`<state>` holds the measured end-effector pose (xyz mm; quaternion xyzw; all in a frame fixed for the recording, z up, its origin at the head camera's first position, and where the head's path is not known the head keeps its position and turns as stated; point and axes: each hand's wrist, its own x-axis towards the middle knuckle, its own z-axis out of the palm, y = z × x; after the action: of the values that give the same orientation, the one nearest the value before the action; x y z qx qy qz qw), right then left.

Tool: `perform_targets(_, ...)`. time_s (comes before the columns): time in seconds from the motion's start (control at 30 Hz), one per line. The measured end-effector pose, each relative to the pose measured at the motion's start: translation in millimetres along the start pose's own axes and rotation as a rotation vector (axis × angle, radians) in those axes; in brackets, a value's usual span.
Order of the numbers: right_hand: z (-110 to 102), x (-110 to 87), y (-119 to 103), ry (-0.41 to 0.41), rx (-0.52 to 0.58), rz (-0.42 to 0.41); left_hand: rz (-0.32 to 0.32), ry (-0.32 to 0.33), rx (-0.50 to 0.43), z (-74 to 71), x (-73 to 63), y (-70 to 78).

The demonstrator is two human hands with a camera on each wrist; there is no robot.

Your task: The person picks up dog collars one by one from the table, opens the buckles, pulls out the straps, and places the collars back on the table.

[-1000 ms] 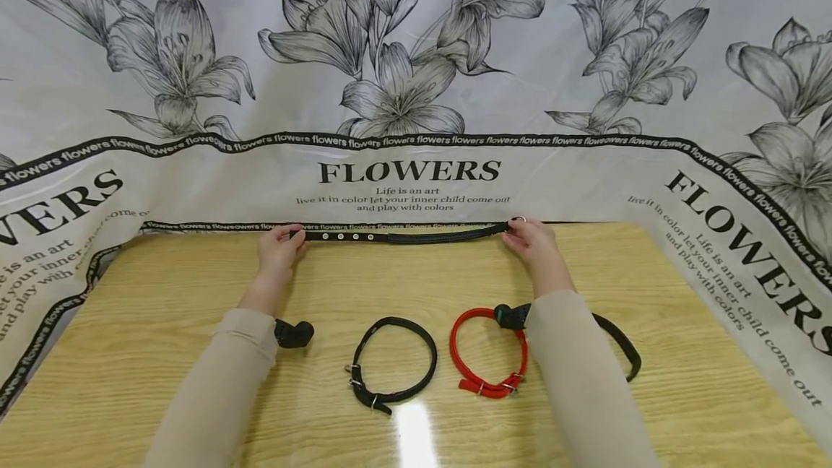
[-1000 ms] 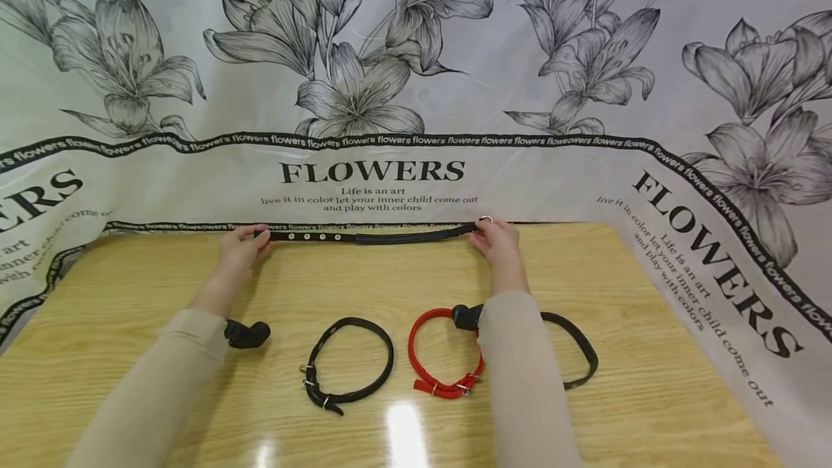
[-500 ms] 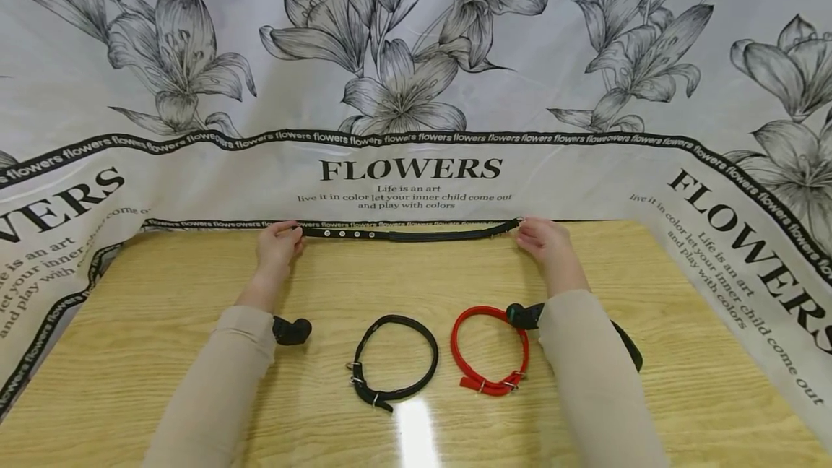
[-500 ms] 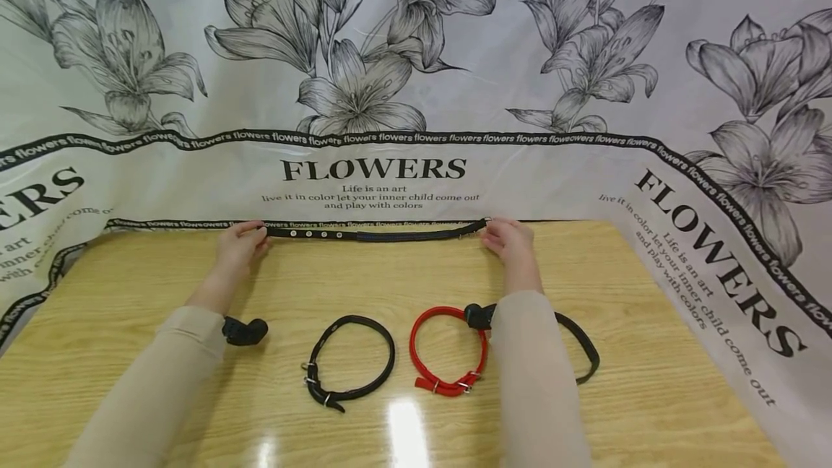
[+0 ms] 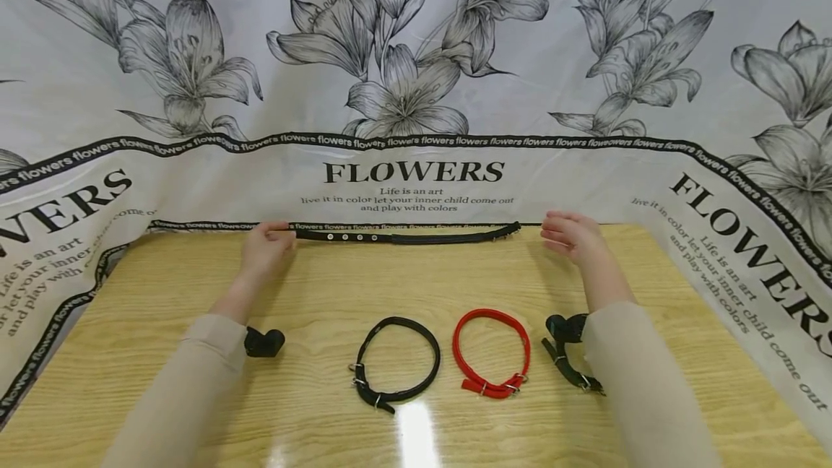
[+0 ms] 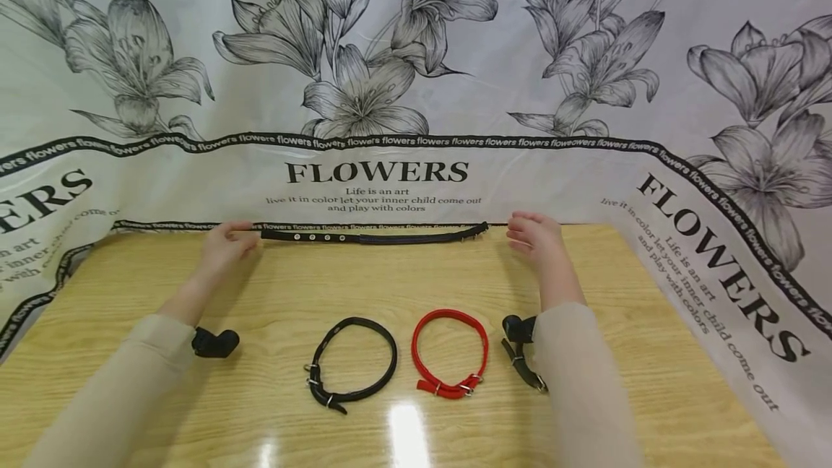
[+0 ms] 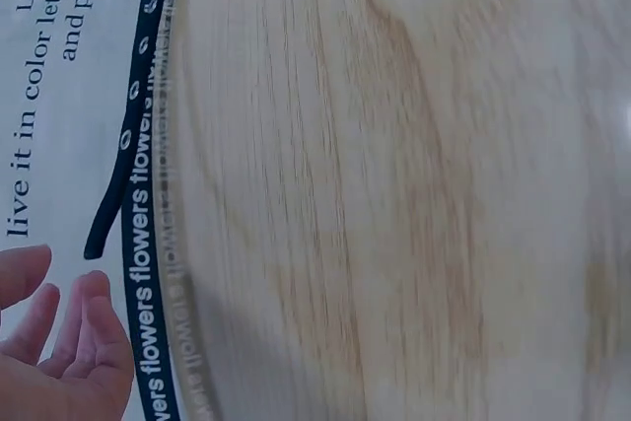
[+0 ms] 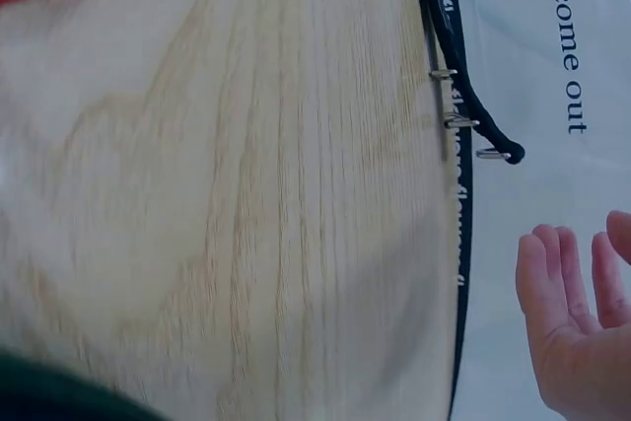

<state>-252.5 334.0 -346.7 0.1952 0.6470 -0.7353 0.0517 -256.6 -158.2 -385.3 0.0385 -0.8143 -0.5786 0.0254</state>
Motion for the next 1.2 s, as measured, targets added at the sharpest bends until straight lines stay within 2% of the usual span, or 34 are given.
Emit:
perform_targets(0.13,-4,-11.4,-4,-0.074,-0.04,-0.046,0.037,-0.024,0.034,-7.5,-6.1,2.3)
perform_targets(0.2,-1,-20.5,-9,-0.086,-0.086,-0.05,0.038,-0.05,0.048,-10.0,-9.6,4.2)
perform_targets(0.33,2,-32.6,-14,-0.166,-0.136,-0.08,0.05,-0.1,0.082,-12.6,-16.9,8.6)
perform_targets(0.47,9,-46.2,-16,-0.254,-0.239,-0.155,0.123,-0.143,0.145,-11.7,-26.3,12.7)
perform_targets(0.6,22,-66.8,-13,-0.316,-0.339,-0.236,0.196,-0.259,0.173,-6.5,-41.6,13.6)
perform_targets(0.77,37,-88.9,-6,-0.356,-0.458,-0.306,0.281,-0.416,0.193,1.0,-68.9,10.8)
perform_targets(0.87,47,-99.1,0,-0.38,-0.52,-0.337,0.375,-0.487,0.262,3.7,-86.4,8.3)
perform_targets(1.0,59,-111.1,13,-0.438,-0.555,-0.345,0.548,-0.557,0.364,8.2,-108.2,3.6)
perform_targets(1.2,74,-124.9,40,-0.544,-0.595,-0.296,0.86,-0.573,0.514,20.4,-131.5,-2.7)
